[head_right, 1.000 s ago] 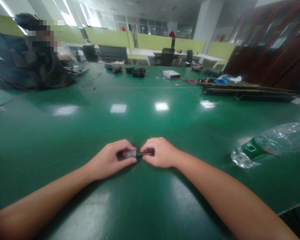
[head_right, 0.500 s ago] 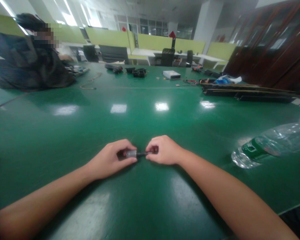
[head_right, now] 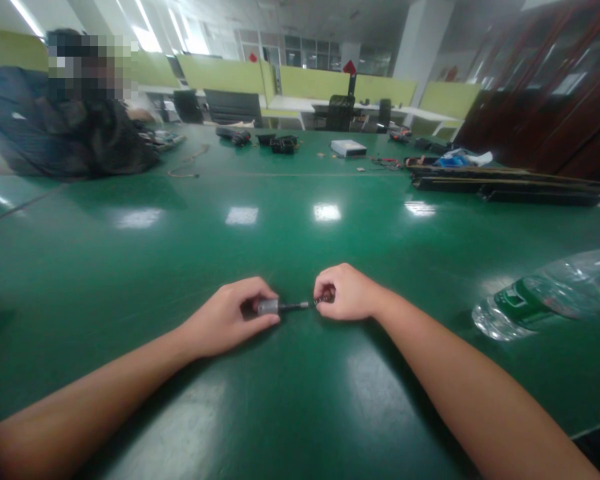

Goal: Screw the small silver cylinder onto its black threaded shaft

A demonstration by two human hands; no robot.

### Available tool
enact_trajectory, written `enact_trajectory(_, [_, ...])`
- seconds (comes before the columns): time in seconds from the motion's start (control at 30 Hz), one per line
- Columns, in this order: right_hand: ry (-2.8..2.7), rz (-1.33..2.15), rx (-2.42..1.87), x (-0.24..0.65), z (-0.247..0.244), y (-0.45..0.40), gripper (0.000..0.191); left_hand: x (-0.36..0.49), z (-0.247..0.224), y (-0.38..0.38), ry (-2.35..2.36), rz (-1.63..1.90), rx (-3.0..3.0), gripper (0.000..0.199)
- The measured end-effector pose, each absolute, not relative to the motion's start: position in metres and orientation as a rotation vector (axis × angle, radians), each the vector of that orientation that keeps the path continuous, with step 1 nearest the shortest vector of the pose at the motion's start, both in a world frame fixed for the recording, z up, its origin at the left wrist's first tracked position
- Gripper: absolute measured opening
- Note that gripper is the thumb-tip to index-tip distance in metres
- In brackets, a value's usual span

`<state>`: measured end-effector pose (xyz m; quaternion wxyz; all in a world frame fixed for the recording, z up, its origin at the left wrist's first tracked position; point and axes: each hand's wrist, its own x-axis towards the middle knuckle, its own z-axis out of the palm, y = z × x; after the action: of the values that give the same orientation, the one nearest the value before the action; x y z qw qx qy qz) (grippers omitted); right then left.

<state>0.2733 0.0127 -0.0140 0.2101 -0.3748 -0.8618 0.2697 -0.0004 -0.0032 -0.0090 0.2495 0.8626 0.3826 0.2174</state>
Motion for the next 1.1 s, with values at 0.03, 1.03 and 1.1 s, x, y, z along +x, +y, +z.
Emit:
enact_trajectory(0.03, [-2.397, 0.75, -1.045, 0.274, -0.014, 0.013, 0.007, 0.0, -0.009, -0.003, 1.042, 0.592, 2.347, 0.02])
enact_trajectory(1.03, [-2.362, 0.565, -0.891, 0.233, -0.022, -0.002, 0.015, 0.002, -0.009, -0.002, 1.018, 0.659, 2.369, 0.018])
enact_trajectory(1.1, [-2.332, 0.636, -0.931, 0.233, -0.022, -0.004, 0.019, 0.001, -0.008, -0.002, 1.001, 0.657, 2.376, 0.019])
